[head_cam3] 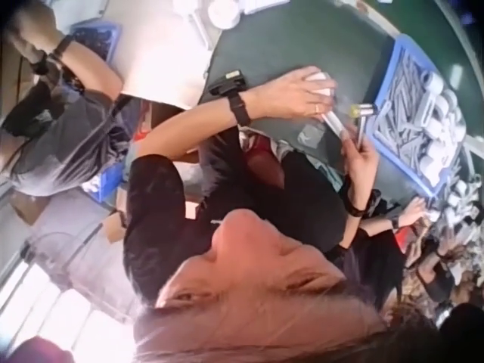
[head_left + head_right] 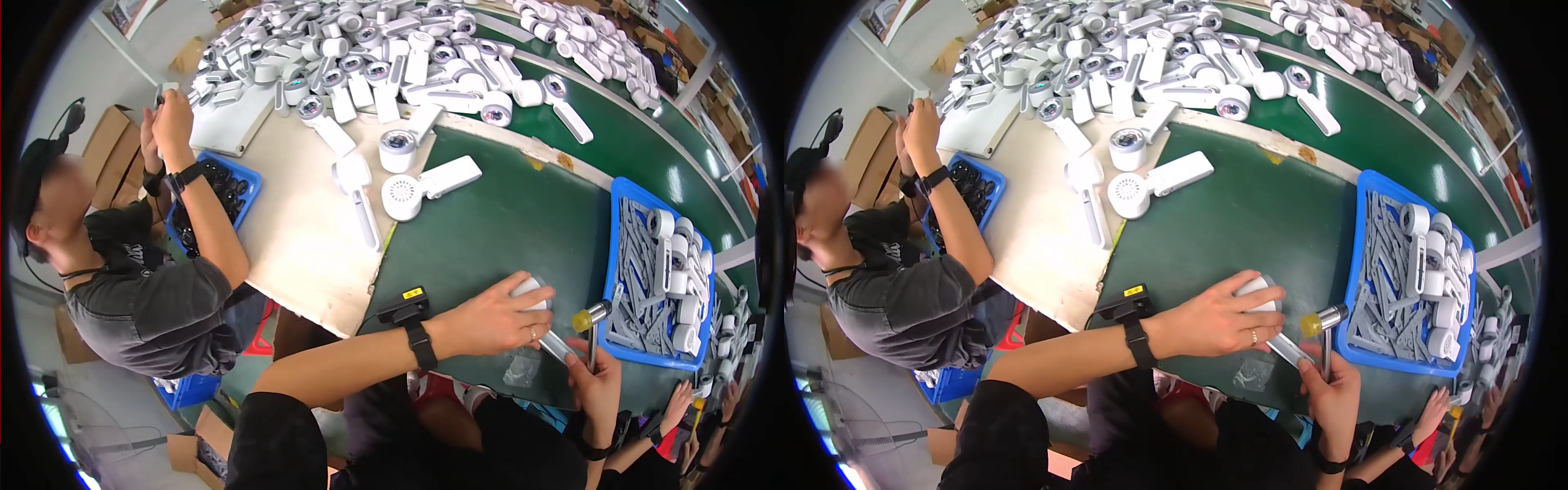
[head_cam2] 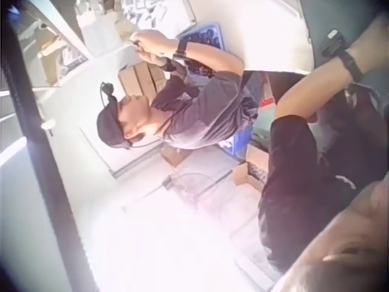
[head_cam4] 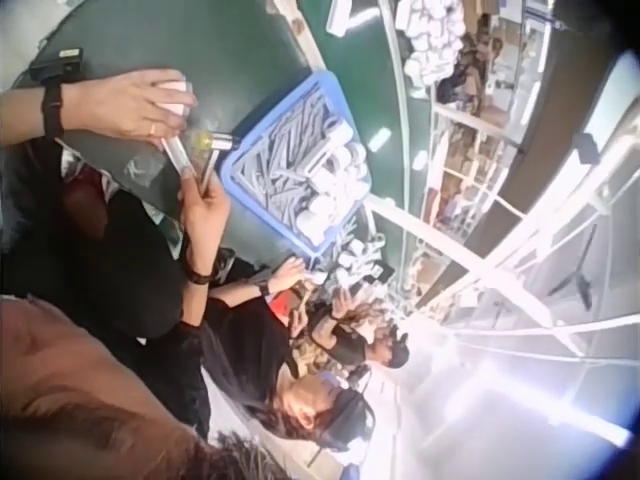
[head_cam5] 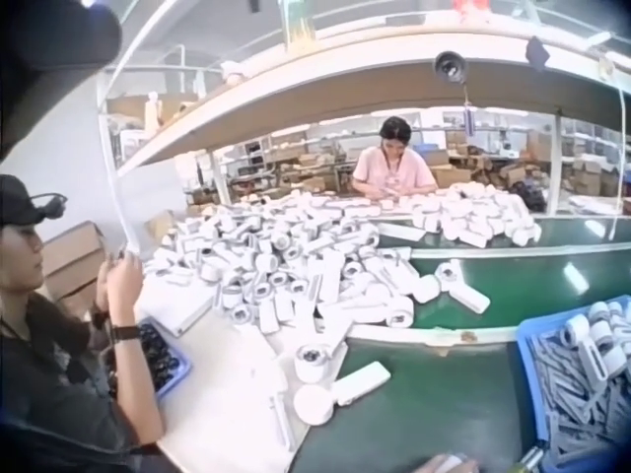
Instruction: Manually assemble a circular component into a white plastic housing using a small hammer on a manufacturing line.
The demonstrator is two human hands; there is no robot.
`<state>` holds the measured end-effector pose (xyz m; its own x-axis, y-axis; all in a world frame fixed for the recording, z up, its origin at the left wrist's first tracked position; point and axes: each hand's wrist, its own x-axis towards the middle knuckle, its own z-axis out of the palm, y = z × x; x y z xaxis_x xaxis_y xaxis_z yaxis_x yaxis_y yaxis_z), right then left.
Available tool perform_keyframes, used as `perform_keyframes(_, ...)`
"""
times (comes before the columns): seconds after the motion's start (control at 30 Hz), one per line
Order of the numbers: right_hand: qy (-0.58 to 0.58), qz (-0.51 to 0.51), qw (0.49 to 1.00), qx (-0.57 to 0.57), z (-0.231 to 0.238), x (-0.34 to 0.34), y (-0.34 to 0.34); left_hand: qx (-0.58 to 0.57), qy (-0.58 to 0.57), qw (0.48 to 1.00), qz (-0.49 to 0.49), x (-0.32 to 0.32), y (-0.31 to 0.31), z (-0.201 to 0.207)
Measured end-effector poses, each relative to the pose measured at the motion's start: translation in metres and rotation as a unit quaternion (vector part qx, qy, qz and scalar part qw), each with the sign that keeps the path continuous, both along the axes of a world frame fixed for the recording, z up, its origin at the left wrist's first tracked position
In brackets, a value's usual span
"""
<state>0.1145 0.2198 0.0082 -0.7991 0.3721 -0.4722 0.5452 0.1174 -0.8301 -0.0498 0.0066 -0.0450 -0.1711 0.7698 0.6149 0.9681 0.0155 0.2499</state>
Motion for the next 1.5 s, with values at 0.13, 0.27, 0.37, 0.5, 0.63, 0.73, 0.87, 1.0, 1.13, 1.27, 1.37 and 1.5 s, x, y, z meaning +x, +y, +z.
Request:
perform_keyframes(0.13,-0.022,0.035,0.999,-0.018,0.009,-0.006,0.007,0.018,-0.001,1.000,0.004,-0.001,0.002,-0.005)
perform_keyframes(0.27,-0.026,0.033,0.999,0.018,0.012,-0.006,0.001,0.037,-0.010,0.999,0.005,-0.002,0.003,-0.012)
perform_keyframes(0.37,-0.038,0.025,0.999,0.006,0.005,-0.003,0.005,0.053,-0.012,0.998,0.012,-0.003,0.001,-0.016)
perform_keyframes(0.5,-0.018,0.019,0.996,-0.081,-0.016,-0.002,0.018,0.062,-0.008,0.998,0.020,-0.001,0.001,-0.015)
perform_keyframes(0.63,-0.005,-0.007,0.999,-0.033,-0.013,-0.009,-0.002,0.052,0.000,0.998,0.029,-0.002,0.001,-0.014)
perform_keyframes(0.73,-0.020,0.045,0.996,-0.077,-0.007,-0.031,-0.004,0.053,0.005,0.997,0.052,-0.020,-0.018,-0.010)
perform_keyframes(0.87,-0.016,0.073,0.992,-0.104,0.000,-0.060,-0.018,0.018,-0.004,0.995,0.097,-0.018,-0.036,0.007)
perform_keyframes(1.0,-0.007,0.070,0.991,-0.113,0.001,-0.056,-0.008,0.006,0.018,0.993,0.116,-0.010,-0.027,0.006)
perform_keyframes(1.13,-0.014,0.075,0.992,-0.103,0.004,-0.054,-0.005,-0.004,0.033,0.991,0.127,-0.004,-0.027,0.006)
perform_keyframes(1.27,0.014,0.071,0.991,-0.112,-0.004,-0.050,-0.006,0.004,-0.003,0.993,0.119,-0.005,-0.027,0.004)
perform_keyframes(1.37,0.011,0.073,0.993,-0.096,-0.006,-0.051,-0.007,-0.024,0.008,0.991,0.132,-0.001,-0.026,0.013)
perform_keyframes(1.5,0.007,0.082,0.993,-0.088,0.000,-0.054,-0.015,-0.044,0.053,0.989,0.133,0.009,-0.023,0.035)
